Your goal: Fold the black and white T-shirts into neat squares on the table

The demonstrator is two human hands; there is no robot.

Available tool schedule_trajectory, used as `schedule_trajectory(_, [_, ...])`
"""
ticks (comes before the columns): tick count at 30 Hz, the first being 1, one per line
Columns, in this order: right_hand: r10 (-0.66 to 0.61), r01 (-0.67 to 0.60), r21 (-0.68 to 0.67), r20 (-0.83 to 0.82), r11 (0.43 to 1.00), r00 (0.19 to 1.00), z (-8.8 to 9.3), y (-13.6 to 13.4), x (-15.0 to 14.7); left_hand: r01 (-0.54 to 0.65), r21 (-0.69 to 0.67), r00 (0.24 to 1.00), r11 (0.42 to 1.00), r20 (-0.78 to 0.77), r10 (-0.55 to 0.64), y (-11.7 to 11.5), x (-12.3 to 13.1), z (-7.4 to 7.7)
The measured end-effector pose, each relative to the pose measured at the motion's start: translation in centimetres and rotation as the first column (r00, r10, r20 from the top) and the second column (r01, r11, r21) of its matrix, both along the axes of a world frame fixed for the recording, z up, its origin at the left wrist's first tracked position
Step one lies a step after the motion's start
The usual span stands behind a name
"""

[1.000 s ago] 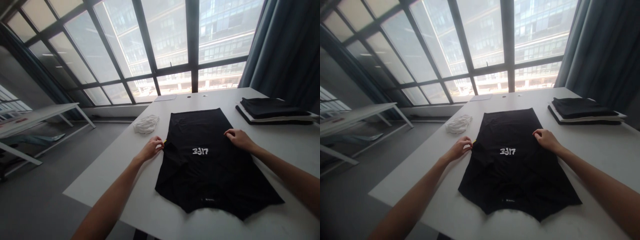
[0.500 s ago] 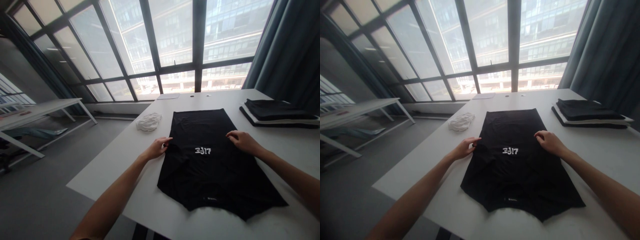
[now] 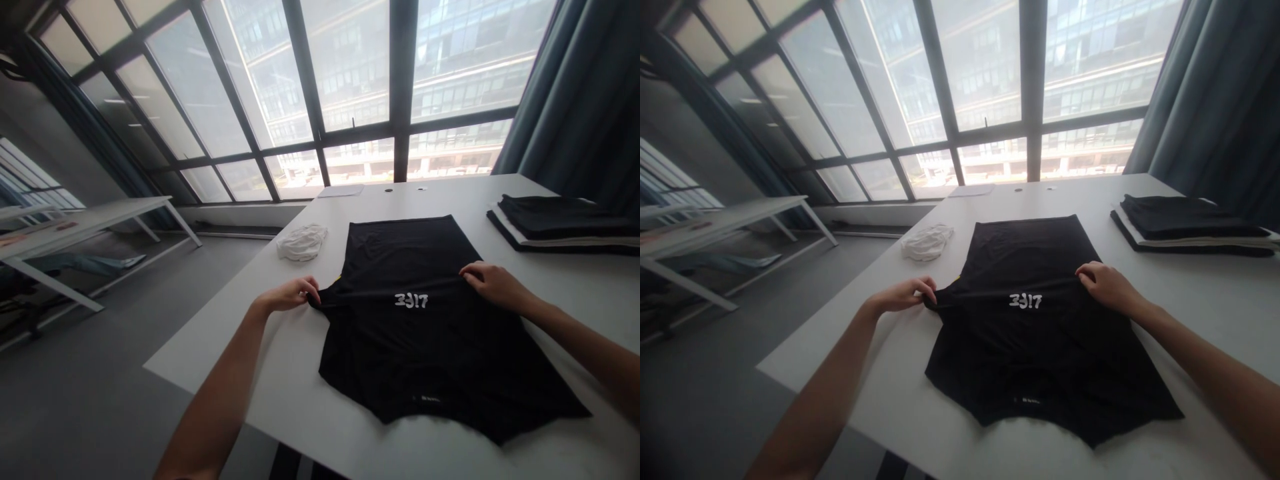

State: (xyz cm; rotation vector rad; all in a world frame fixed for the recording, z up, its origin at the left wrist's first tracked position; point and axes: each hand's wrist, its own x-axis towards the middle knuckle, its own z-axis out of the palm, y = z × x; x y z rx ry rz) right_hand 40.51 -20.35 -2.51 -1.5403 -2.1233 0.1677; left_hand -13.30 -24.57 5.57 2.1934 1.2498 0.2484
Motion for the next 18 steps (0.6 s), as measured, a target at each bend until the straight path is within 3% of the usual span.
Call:
schedule_trajectory(4, [0.009,-0.008,0.021,-0.009,1.000,1.000,-0.2,0.0,0.0,-0.035,-0.058,0.999,0.998,0.011,0.036,0.0,-0.1,0.2])
schedule_trajectory(7, [0.002,-0.001,0.046,-0.020,0.999,1.000,-0.3,0.0,0.0,-0.165,0.089,0.979,0.982,0.137,0.152,0.6,1.1,-0.6])
schedule_trajectory(10, [-0.023,0.024,0.065,-0.024,0.998,0.999,-0.3,0.0,0.0,-0.360,0.266,0.928,0.894,0.200,0.315,1.4,3.7,-2.5])
schedule_trajectory(14, [-0.057,0.058,0.064,-0.011,0.996,0.998,-0.3,0.0,0.2,-0.429,0.361,0.898,0.828,0.069,0.435,2.2,6.4,-4.7])
schedule_trajectory(18, [-0.095,0.094,0.038,0.030,0.995,0.995,-0.3,0.0,0.5,-0.474,0.338,0.860,0.813,-0.023,0.511,2.7,6.8,-5.0])
